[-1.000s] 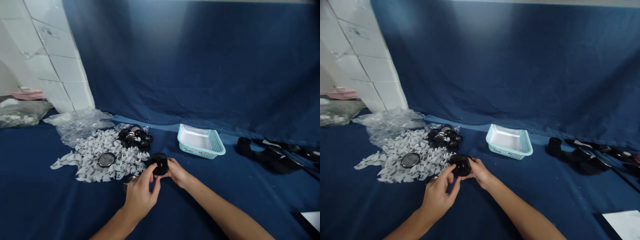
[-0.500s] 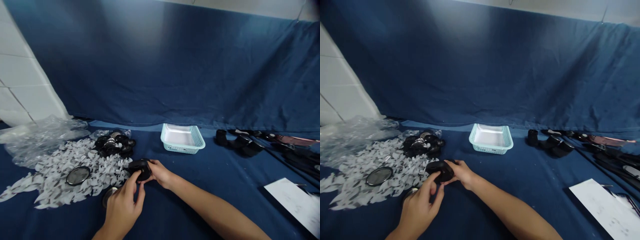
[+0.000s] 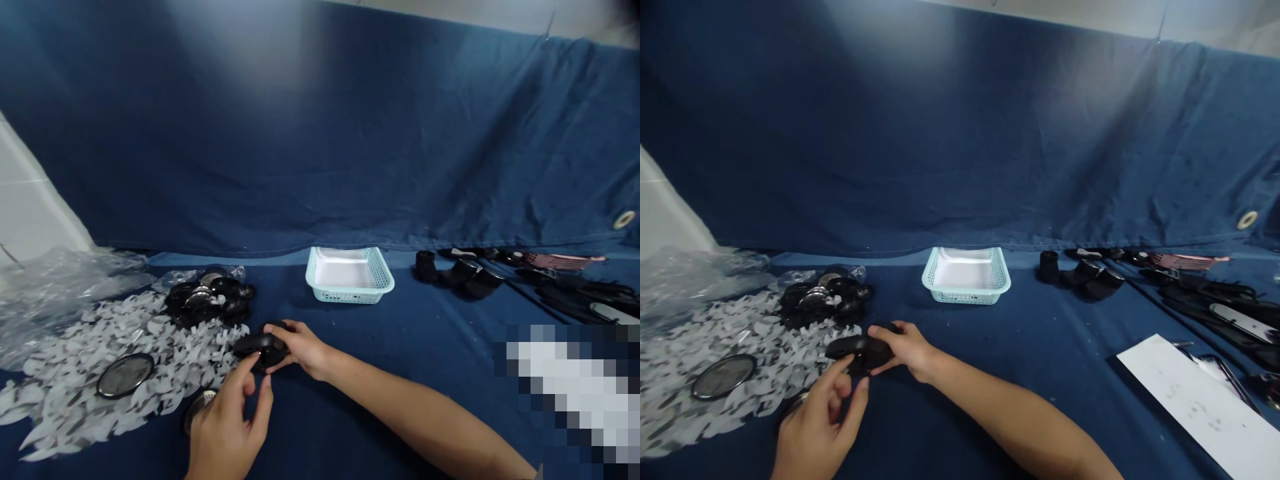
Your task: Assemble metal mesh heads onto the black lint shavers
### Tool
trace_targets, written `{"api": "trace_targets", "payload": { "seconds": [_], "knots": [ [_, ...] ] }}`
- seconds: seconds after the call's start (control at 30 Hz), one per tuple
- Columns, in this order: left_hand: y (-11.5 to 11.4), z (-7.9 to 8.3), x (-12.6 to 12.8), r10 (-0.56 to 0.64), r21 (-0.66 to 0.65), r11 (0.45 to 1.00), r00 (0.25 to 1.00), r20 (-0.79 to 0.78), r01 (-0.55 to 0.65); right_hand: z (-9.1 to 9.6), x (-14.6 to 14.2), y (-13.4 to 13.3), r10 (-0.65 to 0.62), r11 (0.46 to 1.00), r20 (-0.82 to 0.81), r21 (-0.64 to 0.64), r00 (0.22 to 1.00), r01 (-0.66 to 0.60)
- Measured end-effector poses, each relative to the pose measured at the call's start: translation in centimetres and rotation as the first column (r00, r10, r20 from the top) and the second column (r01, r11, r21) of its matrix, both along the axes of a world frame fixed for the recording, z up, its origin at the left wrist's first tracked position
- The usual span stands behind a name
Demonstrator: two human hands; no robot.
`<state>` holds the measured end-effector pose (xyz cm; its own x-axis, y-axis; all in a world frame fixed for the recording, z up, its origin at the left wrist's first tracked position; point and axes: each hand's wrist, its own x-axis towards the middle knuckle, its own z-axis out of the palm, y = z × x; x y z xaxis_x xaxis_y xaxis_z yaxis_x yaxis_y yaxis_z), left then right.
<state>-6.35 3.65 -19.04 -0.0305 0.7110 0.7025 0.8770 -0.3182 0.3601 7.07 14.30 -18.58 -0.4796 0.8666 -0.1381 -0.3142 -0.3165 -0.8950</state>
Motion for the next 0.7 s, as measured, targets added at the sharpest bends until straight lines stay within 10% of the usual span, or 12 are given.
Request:
{"api": "trace_targets", "payload": {
  "seconds": [0.13,0.33,0.43,0.57,0.7],
  "knots": [
    [0.2,0.9,-0.3,-0.049,-0.143,0.979,0.848,0.527,0.145,0.9,1.0,0.6,-0.162,0.982,0.003,0.101,0.987,0.161],
    [1.1,3.9,0.1,0.146,-0.16,0.625,0.087,0.985,0.764,4.2,3.1,0.8,-0.13,0.913,-0.008,0.388,0.991,0.123],
    [1.0,4.2,0.6,0.251,-0.134,0.491,0.008,0.968,0.861,5.5,3.5,0.0,0.023,0.857,0.055,0.513,0.998,-0.048],
    [0.8,3.4,0.7,0.273,-0.062,0.452,-0.071,0.959,0.89,7.1,4.0,-0.9,0.096,0.75,0.189,0.632,0.977,-0.196],
    [0.6,2.7,0.2,0.228,-0.007,0.447,-0.106,0.968,0.894,8.7,5.1,-1.0,-0.088,0.476,0.444,0.805,0.891,-0.354]
  ]
}}
